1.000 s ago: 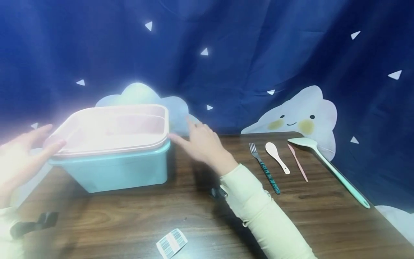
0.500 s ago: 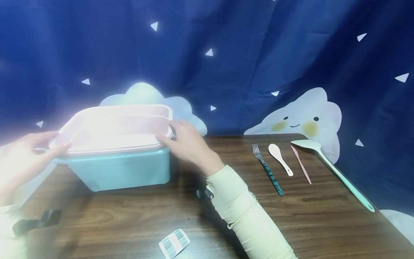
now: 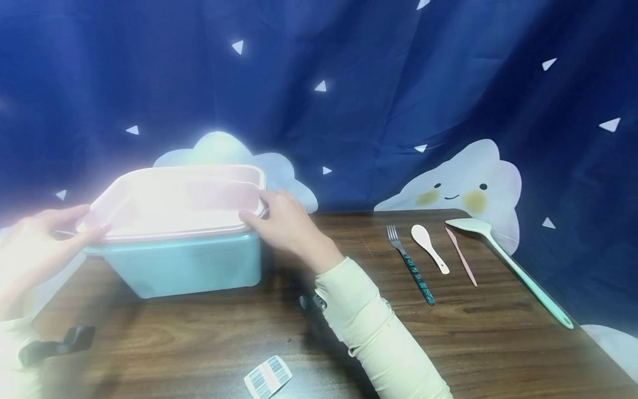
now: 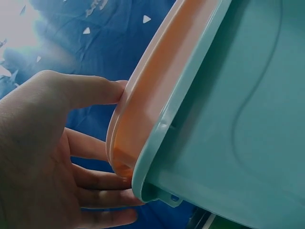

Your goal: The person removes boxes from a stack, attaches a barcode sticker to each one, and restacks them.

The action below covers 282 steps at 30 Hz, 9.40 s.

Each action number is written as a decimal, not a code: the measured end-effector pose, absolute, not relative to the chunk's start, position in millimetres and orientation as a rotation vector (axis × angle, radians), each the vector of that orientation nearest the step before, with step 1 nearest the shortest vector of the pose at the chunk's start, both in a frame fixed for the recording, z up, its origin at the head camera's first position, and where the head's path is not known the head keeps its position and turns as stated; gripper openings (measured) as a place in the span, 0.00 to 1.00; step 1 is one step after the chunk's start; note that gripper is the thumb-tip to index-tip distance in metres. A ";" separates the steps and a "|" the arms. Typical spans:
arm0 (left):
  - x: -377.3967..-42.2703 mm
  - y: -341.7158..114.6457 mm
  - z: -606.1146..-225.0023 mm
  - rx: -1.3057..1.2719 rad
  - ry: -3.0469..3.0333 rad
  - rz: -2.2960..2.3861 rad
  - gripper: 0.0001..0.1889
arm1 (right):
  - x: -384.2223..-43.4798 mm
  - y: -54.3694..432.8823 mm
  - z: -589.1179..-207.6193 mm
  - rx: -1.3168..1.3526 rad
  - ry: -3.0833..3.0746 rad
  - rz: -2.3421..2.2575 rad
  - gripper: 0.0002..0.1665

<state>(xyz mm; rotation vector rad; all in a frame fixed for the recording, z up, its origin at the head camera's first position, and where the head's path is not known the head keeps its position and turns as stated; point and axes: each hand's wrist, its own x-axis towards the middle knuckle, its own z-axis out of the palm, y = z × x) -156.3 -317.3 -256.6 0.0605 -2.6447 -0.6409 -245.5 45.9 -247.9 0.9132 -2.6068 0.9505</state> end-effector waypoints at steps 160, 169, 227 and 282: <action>-170.3 -54.4 -340.9 0.050 -2.224 -1.555 0.33 | -238.3 285.1 -279.8 0.415 -2.916 1.300 0.38; -146.3 -77.9 -335.9 -0.023 -2.416 -1.435 0.31 | -229.5 278.6 -262.2 0.397 -2.826 0.945 0.36; -105.0 -112.0 -358.8 -0.448 -2.663 -2.002 0.11 | -143.1 98.3 -310.0 0.941 -2.242 1.700 0.04; -104.5 -151.5 -323.2 -0.279 -2.141 -2.242 0.13 | -159.9 55.1 -312.5 1.211 -2.370 1.737 0.15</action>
